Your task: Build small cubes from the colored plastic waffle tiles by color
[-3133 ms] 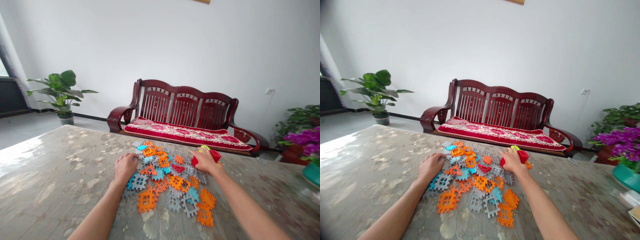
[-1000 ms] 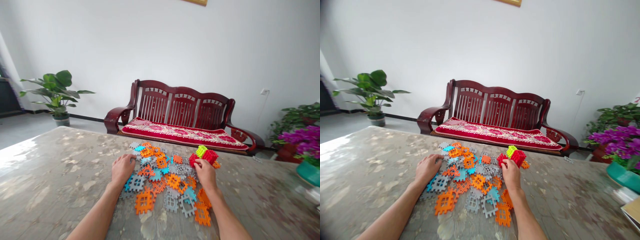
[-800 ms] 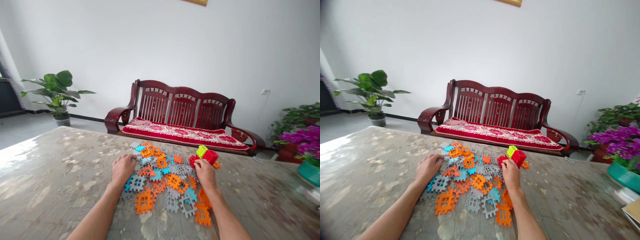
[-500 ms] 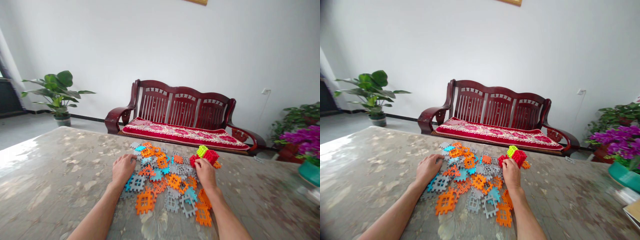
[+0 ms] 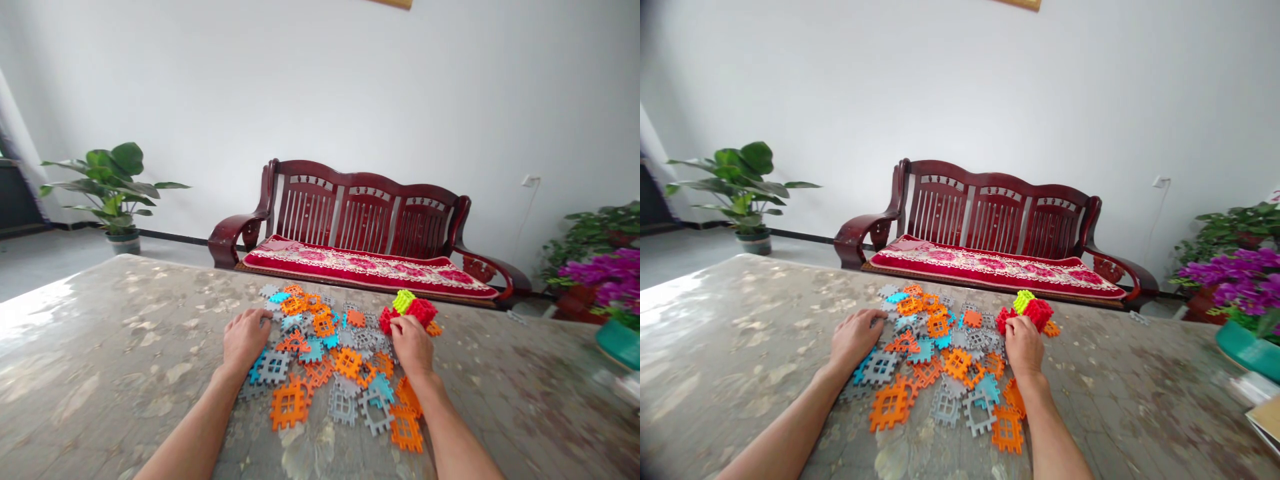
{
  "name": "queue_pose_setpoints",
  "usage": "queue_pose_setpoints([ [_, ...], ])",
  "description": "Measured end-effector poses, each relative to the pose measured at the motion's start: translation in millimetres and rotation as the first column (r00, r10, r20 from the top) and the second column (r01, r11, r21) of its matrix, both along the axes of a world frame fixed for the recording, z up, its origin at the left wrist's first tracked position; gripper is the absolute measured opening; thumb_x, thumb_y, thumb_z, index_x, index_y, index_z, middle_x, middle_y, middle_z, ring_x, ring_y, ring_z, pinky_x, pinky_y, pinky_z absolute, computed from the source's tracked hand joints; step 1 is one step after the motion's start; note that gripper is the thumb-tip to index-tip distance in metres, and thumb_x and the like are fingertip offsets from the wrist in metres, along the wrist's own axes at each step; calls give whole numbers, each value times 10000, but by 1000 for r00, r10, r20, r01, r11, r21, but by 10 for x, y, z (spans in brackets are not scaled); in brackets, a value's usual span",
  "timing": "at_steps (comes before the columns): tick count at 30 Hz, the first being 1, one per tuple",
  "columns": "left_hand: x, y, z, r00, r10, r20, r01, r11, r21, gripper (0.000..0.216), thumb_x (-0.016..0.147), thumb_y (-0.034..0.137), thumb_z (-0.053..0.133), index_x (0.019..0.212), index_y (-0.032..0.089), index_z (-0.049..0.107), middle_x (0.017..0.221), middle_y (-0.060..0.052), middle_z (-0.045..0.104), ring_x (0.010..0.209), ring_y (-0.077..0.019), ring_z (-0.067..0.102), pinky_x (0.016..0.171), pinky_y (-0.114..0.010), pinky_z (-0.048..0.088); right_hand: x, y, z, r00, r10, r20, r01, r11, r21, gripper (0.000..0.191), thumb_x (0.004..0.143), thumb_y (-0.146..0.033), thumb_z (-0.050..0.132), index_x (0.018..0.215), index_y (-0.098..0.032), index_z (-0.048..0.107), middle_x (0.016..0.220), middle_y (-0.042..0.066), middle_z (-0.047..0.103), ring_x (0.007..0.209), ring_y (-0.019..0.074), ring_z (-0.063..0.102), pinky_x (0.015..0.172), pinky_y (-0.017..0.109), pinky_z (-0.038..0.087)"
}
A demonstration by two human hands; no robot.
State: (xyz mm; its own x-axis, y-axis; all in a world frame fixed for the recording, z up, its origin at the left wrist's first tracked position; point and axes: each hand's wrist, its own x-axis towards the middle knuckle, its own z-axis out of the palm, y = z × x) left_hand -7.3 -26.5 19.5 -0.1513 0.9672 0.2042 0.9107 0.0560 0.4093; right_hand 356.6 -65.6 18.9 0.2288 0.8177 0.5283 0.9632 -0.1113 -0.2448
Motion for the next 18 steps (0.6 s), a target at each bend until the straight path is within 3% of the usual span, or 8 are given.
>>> queue_pose_setpoints([
  [6,-2,0,-9,1000,-1,10,1,1000,7,368,848,316,400,1052,308,707,1216,-32,677,1142,-274,583,974,-427,399,-8,-11,16,997,-29,69,30,999,-18,218,892,-239,506,929,-241,721,1015,50,693,902,193,614,763,285,396],
  [18,0,-1,-2,1000,-6,8,6,1000,-15,371,851,315,398,1065,301,700,1223,-38,670,1146,-273,573,978,-427,389,31,34,-66,992,-38,117,27,996,87,169,872,-250,567,848,-239,734,864,36,703,769,170,585,677,275,332],
])
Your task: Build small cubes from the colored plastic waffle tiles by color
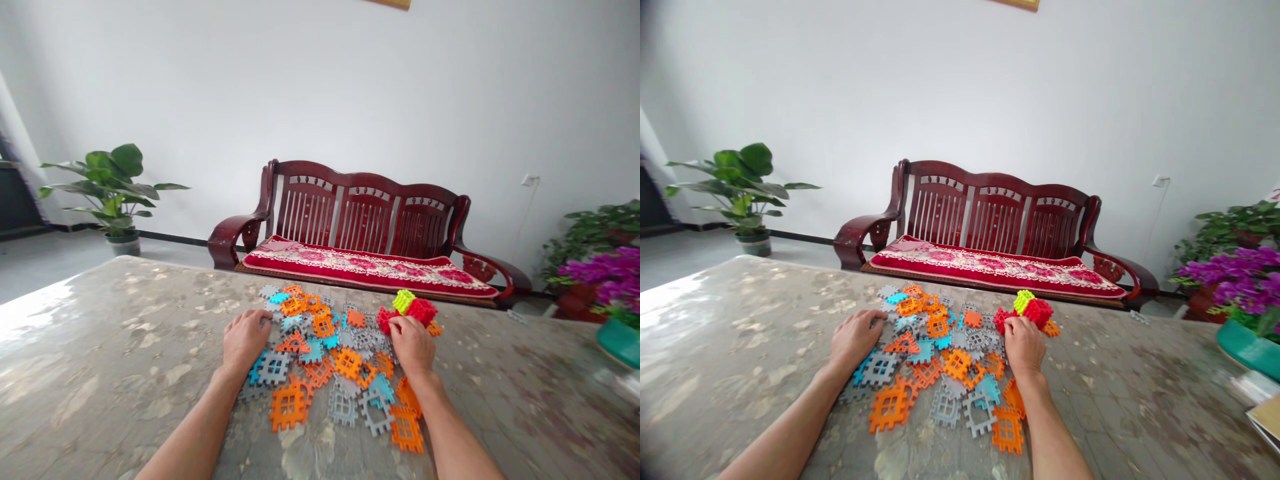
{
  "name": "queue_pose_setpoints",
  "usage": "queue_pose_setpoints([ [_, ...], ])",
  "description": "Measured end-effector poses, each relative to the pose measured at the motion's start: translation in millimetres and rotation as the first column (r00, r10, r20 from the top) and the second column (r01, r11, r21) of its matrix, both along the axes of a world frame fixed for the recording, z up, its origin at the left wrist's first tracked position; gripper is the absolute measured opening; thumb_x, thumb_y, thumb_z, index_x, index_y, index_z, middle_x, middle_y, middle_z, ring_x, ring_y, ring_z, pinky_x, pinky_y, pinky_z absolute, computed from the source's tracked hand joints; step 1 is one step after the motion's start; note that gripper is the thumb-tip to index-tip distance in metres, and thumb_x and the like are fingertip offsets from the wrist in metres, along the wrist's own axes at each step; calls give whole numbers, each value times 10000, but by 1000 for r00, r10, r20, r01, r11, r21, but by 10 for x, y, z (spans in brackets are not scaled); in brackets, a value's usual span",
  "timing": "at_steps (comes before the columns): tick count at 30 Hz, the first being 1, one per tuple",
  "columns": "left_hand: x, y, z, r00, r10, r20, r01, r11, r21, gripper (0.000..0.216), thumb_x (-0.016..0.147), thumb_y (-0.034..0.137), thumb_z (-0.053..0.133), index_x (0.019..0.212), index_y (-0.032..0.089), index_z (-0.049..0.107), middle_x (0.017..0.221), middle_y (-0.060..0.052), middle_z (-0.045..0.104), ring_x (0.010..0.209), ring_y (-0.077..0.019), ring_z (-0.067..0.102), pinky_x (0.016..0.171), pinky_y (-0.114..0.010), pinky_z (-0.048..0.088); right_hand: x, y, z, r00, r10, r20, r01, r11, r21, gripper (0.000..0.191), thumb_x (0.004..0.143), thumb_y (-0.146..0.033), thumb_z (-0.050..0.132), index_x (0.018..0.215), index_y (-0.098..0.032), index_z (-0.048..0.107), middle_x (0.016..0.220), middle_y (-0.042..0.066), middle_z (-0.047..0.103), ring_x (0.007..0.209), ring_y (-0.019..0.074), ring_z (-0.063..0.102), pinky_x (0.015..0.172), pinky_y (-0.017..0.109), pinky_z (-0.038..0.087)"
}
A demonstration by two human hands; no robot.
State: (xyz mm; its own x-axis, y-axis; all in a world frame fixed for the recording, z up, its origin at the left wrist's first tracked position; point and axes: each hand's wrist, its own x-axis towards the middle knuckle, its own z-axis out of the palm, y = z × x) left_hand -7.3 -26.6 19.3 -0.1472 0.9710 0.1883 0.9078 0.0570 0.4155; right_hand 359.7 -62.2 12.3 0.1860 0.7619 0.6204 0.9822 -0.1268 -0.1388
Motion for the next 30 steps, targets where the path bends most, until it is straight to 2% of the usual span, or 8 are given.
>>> queue_pose_setpoints([
  [6,-6,19,-33,1000,2,-1,-2,1000,22,367,847,324,401,1058,310,702,1212,-29,676,1135,-274,584,975,-432,396,5,13,-5,986,-15,-165,29,996,79,208,865,-308,539,868,-239,735,891,41,698,748,165,577,644,267,337],
  [12,-18,38,-57,1000,5,-9,-4,1000,30,364,843,326,406,1047,312,707,1199,-27,683,1125,-273,590,976,-423,400,36,-8,49,947,-73,-314,140,971,196,270,859,-353,508,874,-212,738,921,64,704,717,171,579,620,270,356],
  [17,-13,25,-46,1000,2,-12,-2,999,34,365,839,319,414,1052,311,710,1196,-34,687,1115,-269,595,970,-416,403,65,-53,68,920,-155,-360,214,968,131,222,846,-350,560,896,-237,744,963,50,697,713,161,576,593,265,327],
  [21,-6,11,-30,1000,8,-17,-8,1000,28,375,841,321,405,1054,315,713,1198,-39,686,1114,-272,598,959,-423,411,73,-77,61,916,-192,-351,221,974,45,204,847,-346,573,890,-250,749,933,39,689,690,152,557,570,267,293],
  [27,-11,27,-40,1000,4,-10,-4,1000,31,371,846,322,409,1060,310,711,1209,-48,681,1127,-273,590,973,-425,401,84,-96,53,915,-193,-355,200,980,-17,191,837,-348,573,860,-255,738,932,35,681,711,159,554,572,271,296],
  [30,-11,32,-45,1000,6,-8,-6,1000,25,371,845,321,408,1063,312,707,1208,-44,680,1128,-271,588,974,-425,400,91,-97,46,913,-160,-375,180,983,18,208,827,-364,558,852,-251,731,947,36,679,718,159,559,586,269,318],
])
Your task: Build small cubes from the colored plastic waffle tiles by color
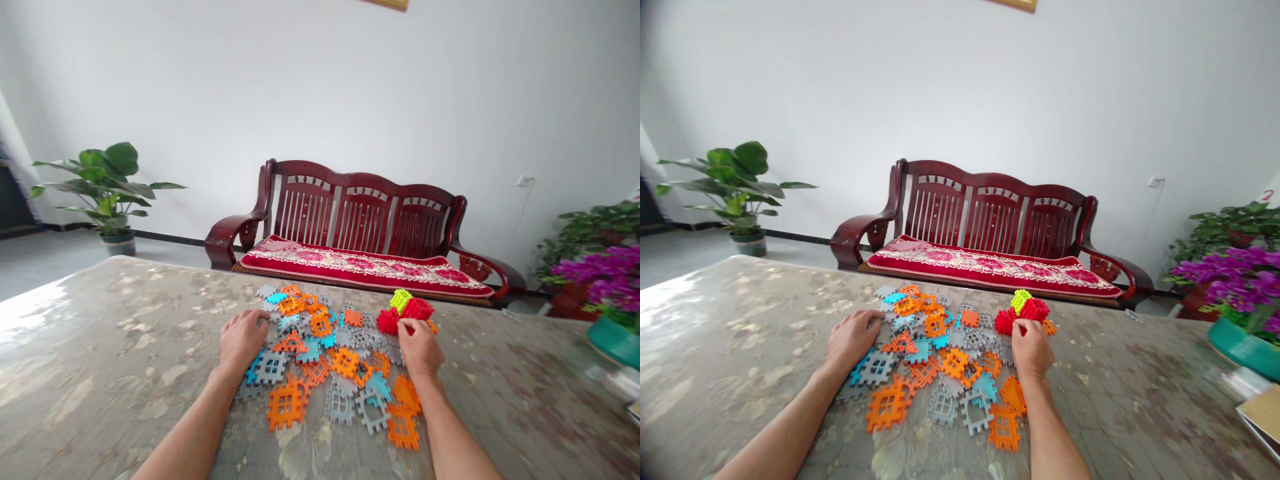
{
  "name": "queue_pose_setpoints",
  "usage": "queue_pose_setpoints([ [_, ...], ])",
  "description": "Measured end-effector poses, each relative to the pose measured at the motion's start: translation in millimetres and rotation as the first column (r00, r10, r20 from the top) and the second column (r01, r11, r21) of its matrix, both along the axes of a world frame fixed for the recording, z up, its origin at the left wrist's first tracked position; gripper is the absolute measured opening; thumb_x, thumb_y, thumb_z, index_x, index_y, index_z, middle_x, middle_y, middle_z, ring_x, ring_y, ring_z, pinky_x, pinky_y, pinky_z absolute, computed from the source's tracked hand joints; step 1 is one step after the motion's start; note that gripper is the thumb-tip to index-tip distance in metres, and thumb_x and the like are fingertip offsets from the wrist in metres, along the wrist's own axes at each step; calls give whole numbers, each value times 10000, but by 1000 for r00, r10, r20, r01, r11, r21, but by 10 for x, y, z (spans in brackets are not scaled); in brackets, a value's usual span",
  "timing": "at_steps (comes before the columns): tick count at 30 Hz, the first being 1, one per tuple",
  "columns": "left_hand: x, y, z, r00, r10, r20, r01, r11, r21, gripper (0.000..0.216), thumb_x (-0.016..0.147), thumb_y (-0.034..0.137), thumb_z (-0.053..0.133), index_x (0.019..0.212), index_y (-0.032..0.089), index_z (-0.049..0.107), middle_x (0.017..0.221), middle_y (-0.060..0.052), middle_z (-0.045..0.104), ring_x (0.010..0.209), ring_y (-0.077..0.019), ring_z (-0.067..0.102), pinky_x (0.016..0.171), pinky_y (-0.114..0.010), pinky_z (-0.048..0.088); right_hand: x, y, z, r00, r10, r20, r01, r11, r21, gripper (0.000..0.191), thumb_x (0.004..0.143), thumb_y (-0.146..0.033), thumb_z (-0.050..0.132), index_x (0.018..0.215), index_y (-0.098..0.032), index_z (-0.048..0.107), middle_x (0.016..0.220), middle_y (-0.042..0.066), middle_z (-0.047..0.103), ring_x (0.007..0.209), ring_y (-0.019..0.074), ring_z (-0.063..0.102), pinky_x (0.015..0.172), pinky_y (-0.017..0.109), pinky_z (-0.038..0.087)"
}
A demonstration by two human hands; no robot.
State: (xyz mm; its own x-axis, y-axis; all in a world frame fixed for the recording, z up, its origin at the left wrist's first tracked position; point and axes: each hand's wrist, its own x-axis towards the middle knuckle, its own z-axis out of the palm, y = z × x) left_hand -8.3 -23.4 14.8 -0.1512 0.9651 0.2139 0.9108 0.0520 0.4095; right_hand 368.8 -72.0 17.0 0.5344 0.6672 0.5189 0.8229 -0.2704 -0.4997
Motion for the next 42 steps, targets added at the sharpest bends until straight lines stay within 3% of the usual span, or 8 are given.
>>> queue_pose_setpoints([
  [7,6,-14,21,1000,-8,0,8,1000,-3,370,843,321,410,1063,306,707,1210,-43,680,1131,-269,588,978,-419,402,-74,-26,-62,979,202,20,-200,943,267,299,840,-438,514,827,-204,699,873,57,698,767,182,615,719,278,437],
  [12,3,-16,28,1000,-6,7,6,1000,-5,369,841,313,416,1062,306,712,1216,-47,681,1130,-271,588,989,-426,395,-263,-69,-92,874,483,47,-485,866,123,248,865,-357,498,834,-215,699,850,58,708,787,184,640,771,288,474],
  [18,-3,-3,10,1000,-8,10,8,1000,-12,361,847,318,431,1074,303,711,1210,-50,681,1135,-268,579,993,-421,388,-488,-70,-96,812,574,-100,-573,818,49,227,846,-312,498,814,-222,704,865,59,724,835,207,663,811,323,499],
  [23,4,-14,25,1000,-10,12,10,1000,-16,363,846,322,426,1070,306,710,1215,-47,680,1134,-269,580,990,-423,391,-663,-96,-65,683,706,-188,-701,706,103,233,867,-331,514,797,-209,699,865,65,723,853,207,662,787,306,505],
  [26,6,-17,30,1000,-18,8,18,1000,-14,363,841,323,426,1063,309,712,1215,-43,681,1136,-273,581,991,-427,392,-689,-90,-36,679,714,-171,-701,699,141,262,893,-354,499,813,-205,700,882,67,722,861,203,661,771,299,513],
  [29,7,-21,36,1000,-23,-2,23,1000,-12,363,841,331,425,1062,311,712,1208,-39,686,1125,-270,589,987,-426,397,-643,-63,-40,740,671,-49,-662,739,128,277,916,-354,474,935,-213,711,1007,80,718,981,214,646,899,346,495],
  [35,22,-47,73,1000,-22,-13,21,1000,-14,357,840,313,428,1058,306,711,1200,-40,690,1126,-262,594,994,-417,397,-566,11,-185,770,617,164,-605,787,-120,455,921,-400,488,1336,-231,569,1417,104,533,1291,269,489,1063,454,396],
  [42,-5,-16,61,997,-50,67,51,999,-15,307,834,353,473,1009,305,721,1129,-14,725,1080,-223,621,941,-340,440,-605,-21,-135,706,691,156,-665,722,-191,337,943,-430,470,1137,-283,703,1217,54,674,1147,232,574,1017,402,405],
])
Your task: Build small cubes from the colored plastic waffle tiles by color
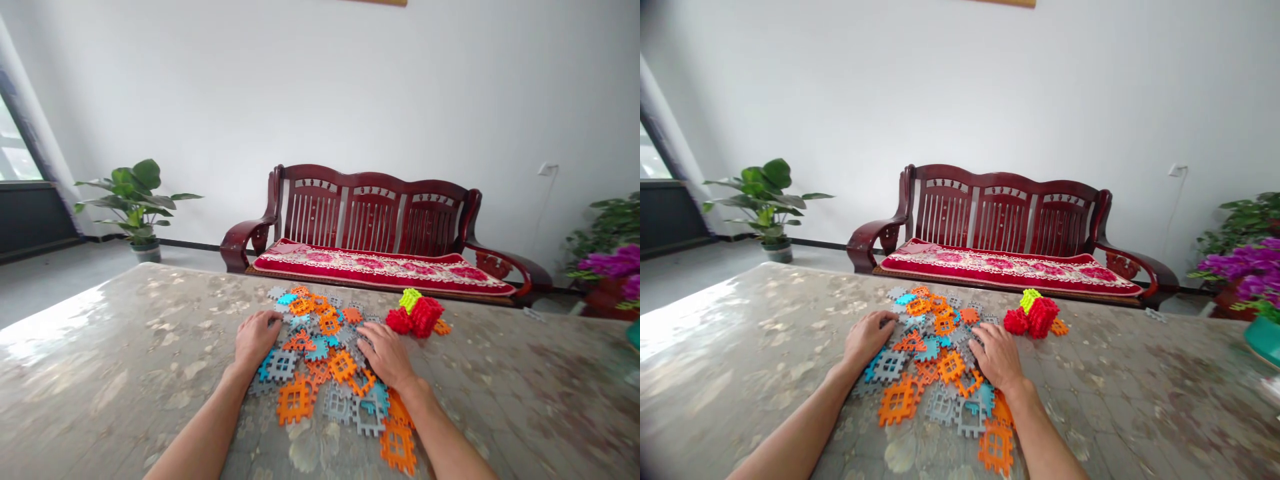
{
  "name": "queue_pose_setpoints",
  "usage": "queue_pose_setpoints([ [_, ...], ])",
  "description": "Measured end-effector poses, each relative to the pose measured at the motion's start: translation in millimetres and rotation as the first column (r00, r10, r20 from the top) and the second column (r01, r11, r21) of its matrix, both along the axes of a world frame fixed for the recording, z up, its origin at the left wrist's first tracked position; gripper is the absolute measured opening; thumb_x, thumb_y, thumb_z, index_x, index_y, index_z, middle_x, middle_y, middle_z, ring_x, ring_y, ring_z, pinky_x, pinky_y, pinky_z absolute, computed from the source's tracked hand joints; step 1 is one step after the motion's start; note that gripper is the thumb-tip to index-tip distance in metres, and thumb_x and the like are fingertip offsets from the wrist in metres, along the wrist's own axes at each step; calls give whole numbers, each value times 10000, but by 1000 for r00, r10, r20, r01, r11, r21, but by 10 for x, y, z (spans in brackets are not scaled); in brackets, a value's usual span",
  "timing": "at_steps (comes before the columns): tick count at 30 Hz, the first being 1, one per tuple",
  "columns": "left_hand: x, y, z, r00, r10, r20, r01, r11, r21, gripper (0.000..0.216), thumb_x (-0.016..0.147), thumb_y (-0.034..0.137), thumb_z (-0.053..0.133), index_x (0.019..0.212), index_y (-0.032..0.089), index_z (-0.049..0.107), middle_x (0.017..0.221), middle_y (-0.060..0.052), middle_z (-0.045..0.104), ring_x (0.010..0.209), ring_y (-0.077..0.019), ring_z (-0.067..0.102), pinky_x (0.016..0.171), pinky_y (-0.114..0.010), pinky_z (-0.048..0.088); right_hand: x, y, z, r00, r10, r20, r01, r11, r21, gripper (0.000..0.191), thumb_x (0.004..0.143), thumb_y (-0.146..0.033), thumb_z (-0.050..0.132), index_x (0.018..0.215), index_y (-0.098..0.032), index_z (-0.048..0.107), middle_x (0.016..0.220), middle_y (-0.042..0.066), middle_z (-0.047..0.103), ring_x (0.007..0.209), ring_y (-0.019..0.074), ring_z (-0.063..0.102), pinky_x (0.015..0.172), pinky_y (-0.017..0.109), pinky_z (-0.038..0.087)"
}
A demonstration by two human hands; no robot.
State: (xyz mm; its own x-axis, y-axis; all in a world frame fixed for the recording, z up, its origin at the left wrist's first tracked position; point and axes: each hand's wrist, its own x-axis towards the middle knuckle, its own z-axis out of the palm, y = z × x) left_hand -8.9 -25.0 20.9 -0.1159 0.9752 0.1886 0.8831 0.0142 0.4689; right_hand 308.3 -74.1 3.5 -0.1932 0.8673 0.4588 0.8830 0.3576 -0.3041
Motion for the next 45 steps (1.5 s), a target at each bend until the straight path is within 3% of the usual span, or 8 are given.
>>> queue_pose_setpoints([
  [7,-125,151,-100,920,-55,388,36,998,58,368,811,460,491,993,236,720,1055,-8,752,999,-195,666,906,-273,484,23,-58,112,981,48,-190,-52,999,-14,367,966,-399,415,912,-239,740,1020,44,723,987,197,633,902,327,447],
  [10,-159,204,-75,896,-53,440,6,994,107,410,815,481,481,1013,210,716,1075,-21,748,1013,-201,664,915,-277,487,36,-52,92,974,46,-222,-40,999,33,364,962,-392,416,901,-231,736,1005,54,723,966,200,636,895,330,450],
  [14,-79,230,105,960,13,281,-29,998,55,409,833,496,483,1070,251,710,1122,-19,736,1059,-224,651,938,-311,476,35,-42,69,974,51,-221,-37,997,64,325,941,-386,454,867,-236,733,1010,57,724,979,208,638,894,337,452],
  [17,75,294,280,996,-28,80,27,1000,16,415,862,490,463,1137,282,694,1210,-35,702,1135,-247,615,1005,-376,432,30,-39,64,972,62,-227,-45,996,77,296,931,-367,473,855,-243,731,1011,51,723,980,206,641,889,333,456],
  [22,307,613,357,966,-135,-220,146,989,30,491,888,564,405,1260,343,635,1445,-61,533,1428,-334,314,1133,-609,180,20,-43,66,963,72,-260,-49,994,95,258,921,-330,497,821,-244,718,999,43,721,966,199,641,878,318,459],
  [26,381,906,229,957,-214,-194,189,972,-138,548,890,607,338,1367,415,526,1565,-61,362,1475,-359,185,1087,-700,152,15,-40,56,964,58,-259,-36,995,91,266,923,-334,491,803,-246,711,998,47,718,968,203,638,880,323,454],
  [30,382,1017,141,935,-312,-165,270,933,-238,568,894,620,301,1374,402,513,1541,-73,404,1446,-359,260,1072,-706,183,16,-32,47,965,60,-256,-41,996,82,267,926,-337,489,810,-242,710,1010,52,712,980,203,633,879,323,451],
  [45,349,527,169,889,-393,-235,336,909,-248,588,933,584,200,1403,360,475,1399,-74,542,1315,-286,448,1105,-579,260,49,27,-20,954,31,-300,9,991,132,235,895,-286,506,797,-222,711,936,57,727,911,192,652,869,309,469],
])
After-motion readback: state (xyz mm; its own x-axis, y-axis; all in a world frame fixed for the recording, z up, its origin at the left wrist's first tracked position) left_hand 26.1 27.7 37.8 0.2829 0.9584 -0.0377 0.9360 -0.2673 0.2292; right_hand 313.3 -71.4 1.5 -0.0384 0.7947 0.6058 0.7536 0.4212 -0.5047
